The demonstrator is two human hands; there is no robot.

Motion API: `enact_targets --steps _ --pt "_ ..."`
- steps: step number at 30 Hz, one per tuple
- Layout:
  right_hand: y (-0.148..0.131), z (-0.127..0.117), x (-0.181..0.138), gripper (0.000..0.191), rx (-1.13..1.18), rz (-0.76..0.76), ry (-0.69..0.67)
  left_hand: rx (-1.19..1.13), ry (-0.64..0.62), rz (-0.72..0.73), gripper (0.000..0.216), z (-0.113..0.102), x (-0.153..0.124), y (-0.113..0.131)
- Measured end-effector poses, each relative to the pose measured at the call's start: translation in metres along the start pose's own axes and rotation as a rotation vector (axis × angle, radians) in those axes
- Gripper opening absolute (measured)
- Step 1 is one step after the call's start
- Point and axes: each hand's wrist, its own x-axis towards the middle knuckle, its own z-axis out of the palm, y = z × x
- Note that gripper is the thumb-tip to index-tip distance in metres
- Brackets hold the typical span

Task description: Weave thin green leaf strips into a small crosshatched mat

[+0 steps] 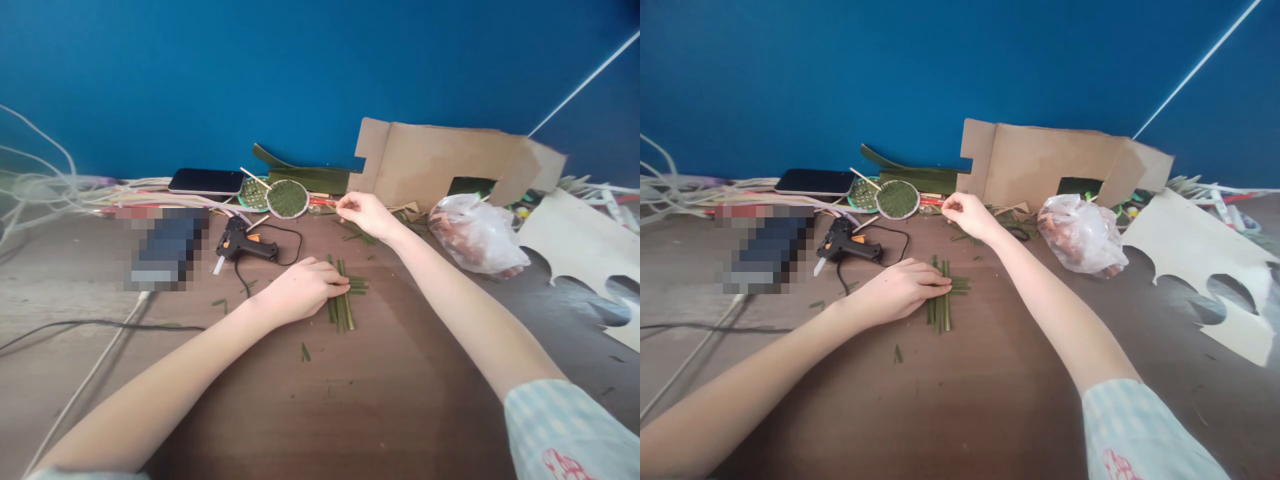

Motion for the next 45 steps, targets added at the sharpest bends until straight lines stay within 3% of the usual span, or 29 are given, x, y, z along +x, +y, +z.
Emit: enact_targets --steps 4,7,14,27,29,31,35,37,42,45 --pt "-0.004 -0.007 -0.012 0.006 0.337 0.111 -0.07 -0.004 0.005 0.002 0.03 0.0 0.0 0.0" --pt "-0.005 -0.01 -0.019 0.009 0.404 0.137 -0.08 -0.012 0.011 0.001 0.031 -0.001 0.0 0.0" --pt "-0.005 -0.02 -0.026 0.022 0.337 -0.046 0.133 -0.017 -0.001 0.002 0.032 -0.001 -0.001 0.0" --pt "-0.026 -0.032 -0.052 0.005 0.059 -0.202 0.174 -0.01 0.003 0.009 0.031 -0.002 0.0 0.001" --pt "-0.031 -0.035 -0.06 0.002 -0.008 -0.298 0.09 -0.011 0.0 0.009 0.031 -0.002 0.001 0.001" --pt "-0.037 -0.038 -0.068 0.006 -0.116 -0.33 -0.08 -0.017 0.002 0.008 0.03 -0.002 0.0 0.001" --pt "-0.044 -0.043 -0.08 0.008 -0.141 -0.265 -0.515 -0.005 -0.003 0.003 0.03 -0.002 0.0 0.001" --pt "-0.045 -0.042 -0.083 0.01 -0.133 -0.213 -0.666 0.013 -0.012 0.002 0.03 -0.002 0.001 0.001" --pt "-0.042 -0.037 -0.084 0.013 -0.147 -0.147 -0.86 0.003 -0.031 0.012 0.029 -0.003 0.001 0.0" --pt "-0.037 -0.036 -0.082 0.015 -0.127 -0.088 -0.85 -0.004 -0.031 0.007 0.029 -0.002 0.001 0.0"
